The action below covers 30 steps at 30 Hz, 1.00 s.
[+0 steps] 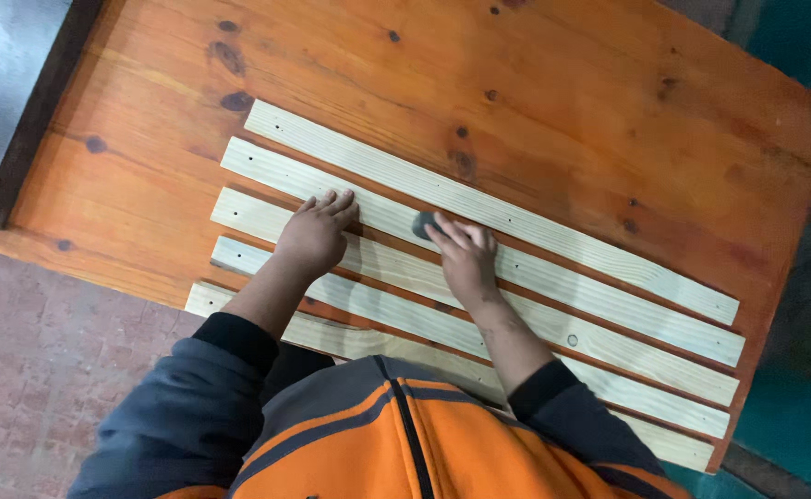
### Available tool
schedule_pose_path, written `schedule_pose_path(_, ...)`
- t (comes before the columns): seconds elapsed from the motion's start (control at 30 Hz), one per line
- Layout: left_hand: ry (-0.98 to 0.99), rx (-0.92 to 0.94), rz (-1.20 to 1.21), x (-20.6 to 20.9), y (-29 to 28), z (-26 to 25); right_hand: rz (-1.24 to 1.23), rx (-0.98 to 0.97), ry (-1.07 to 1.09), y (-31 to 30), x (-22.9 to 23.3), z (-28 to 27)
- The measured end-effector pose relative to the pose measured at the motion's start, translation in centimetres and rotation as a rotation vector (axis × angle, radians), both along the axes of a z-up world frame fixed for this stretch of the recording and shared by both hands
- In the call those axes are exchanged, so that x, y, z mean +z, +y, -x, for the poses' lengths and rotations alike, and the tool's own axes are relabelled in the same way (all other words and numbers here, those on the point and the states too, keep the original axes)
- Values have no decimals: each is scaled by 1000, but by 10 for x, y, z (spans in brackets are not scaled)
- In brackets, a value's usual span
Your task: The person sands several light-colored wooden planks laid on a wooden workbench using a sanding block. They move the block back and forth along the length of each plank, working systematically across the set.
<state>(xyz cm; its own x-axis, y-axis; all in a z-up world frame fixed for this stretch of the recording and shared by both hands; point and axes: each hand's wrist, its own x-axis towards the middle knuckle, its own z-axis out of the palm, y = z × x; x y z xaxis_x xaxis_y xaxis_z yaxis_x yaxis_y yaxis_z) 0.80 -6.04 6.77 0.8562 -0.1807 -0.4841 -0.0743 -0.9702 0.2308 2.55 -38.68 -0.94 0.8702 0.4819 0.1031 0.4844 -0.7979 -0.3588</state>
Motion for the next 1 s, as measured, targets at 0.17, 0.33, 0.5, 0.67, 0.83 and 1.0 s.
schedule_pose_path(0.17,-37,-3,-6,5,-5,1,55,82,-53,7,17,4)
schedule_pose_path(0.33,-76,-12,-17,-12,0,1,10,199,-126,40,10,-3)
schedule_pose_path(0.5,-21,3,-49,4,-2,-1,6,228,8,-1,18,0)
schedule_pose_path(0.67,-43,36,-4,7,-7,2,75,163,-71,-15,12,8)
schedule_pose_path(0.83,-17,29,-42,1,-8,2,8,107,65,32,10,6)
schedule_pose_path(1.0,-100,45,11,-6,-4,3,-30,77,112,-3,30,13)
